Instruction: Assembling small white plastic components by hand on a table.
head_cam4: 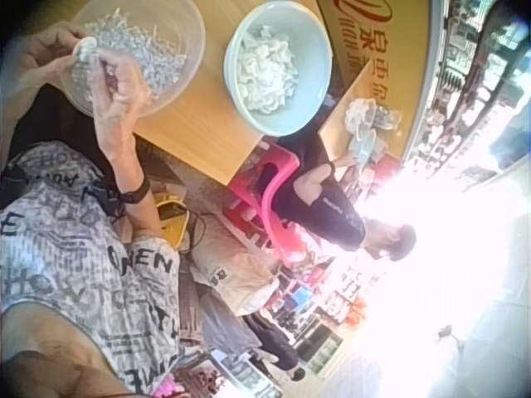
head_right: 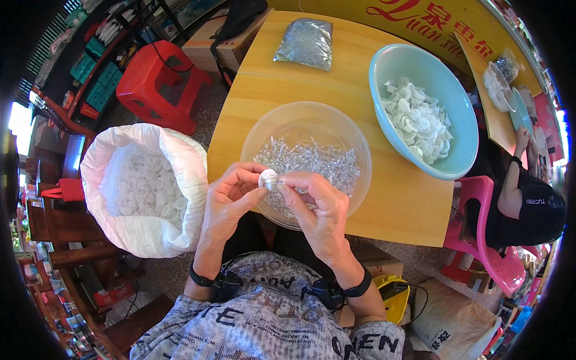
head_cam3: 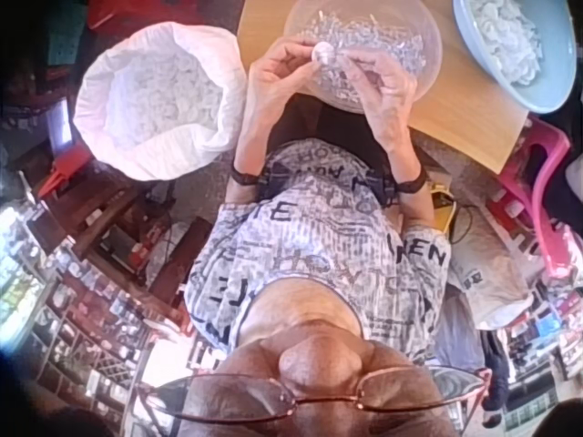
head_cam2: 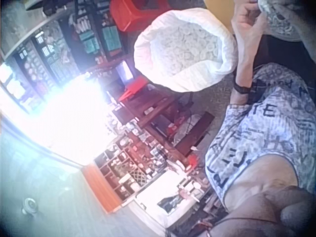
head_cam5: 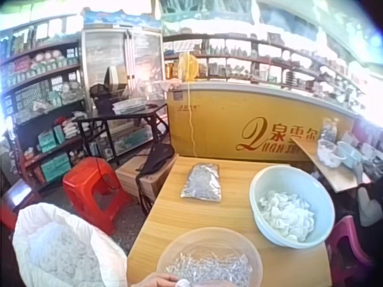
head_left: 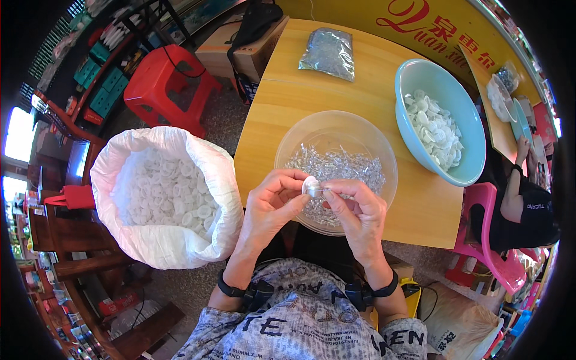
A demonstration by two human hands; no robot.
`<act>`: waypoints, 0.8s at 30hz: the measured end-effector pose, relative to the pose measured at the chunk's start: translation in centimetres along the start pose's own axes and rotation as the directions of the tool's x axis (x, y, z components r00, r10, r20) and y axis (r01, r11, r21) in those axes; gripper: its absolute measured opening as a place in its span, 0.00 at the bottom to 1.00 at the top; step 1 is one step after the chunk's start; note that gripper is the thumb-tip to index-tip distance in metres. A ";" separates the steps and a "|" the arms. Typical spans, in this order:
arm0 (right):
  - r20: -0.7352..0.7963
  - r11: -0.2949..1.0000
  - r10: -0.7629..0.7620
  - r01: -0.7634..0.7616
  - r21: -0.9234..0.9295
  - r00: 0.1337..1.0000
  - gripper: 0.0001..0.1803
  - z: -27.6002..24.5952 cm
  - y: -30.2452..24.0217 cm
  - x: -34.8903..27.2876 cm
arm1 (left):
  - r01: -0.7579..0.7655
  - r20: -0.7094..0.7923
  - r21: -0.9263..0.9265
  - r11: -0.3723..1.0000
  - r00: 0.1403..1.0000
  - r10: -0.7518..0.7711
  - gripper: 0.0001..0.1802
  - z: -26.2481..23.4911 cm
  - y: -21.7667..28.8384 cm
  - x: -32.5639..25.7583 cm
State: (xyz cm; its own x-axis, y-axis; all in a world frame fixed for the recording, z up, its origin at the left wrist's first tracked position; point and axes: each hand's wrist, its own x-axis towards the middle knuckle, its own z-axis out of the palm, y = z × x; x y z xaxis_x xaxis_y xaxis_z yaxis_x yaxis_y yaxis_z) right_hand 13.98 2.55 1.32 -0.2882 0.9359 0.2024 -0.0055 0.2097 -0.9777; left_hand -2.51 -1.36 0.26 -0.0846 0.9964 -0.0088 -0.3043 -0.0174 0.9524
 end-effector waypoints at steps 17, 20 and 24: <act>0.005 0.989 -0.096 0.096 -0.112 0.995 0.06 0.4 -0.5 0.1 | 0.060 -0.005 -0.050 0.997 0.998 -0.061 0.07 0.0 -0.1 0.0; 0.022 0.985 -0.099 0.101 -0.138 0.995 0.06 0.3 -0.5 0.2 | 0.038 0.023 -0.080 0.996 0.999 -0.036 0.08 -0.1 -0.2 0.0; 0.039 0.999 0.008 -0.010 0.046 0.999 0.06 0.1 -0.3 0.1 | -0.044 0.034 -0.045 0.998 0.998 0.046 0.09 -0.2 -0.5 -0.1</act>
State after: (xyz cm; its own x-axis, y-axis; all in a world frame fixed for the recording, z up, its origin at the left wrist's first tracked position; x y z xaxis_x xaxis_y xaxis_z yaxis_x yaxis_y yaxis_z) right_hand 13.90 2.57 1.62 -0.3250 0.9260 0.1920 -0.0468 0.1871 -0.9812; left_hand -2.59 -1.43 -0.24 -0.0662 0.9968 0.0449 -0.3428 -0.0649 0.9371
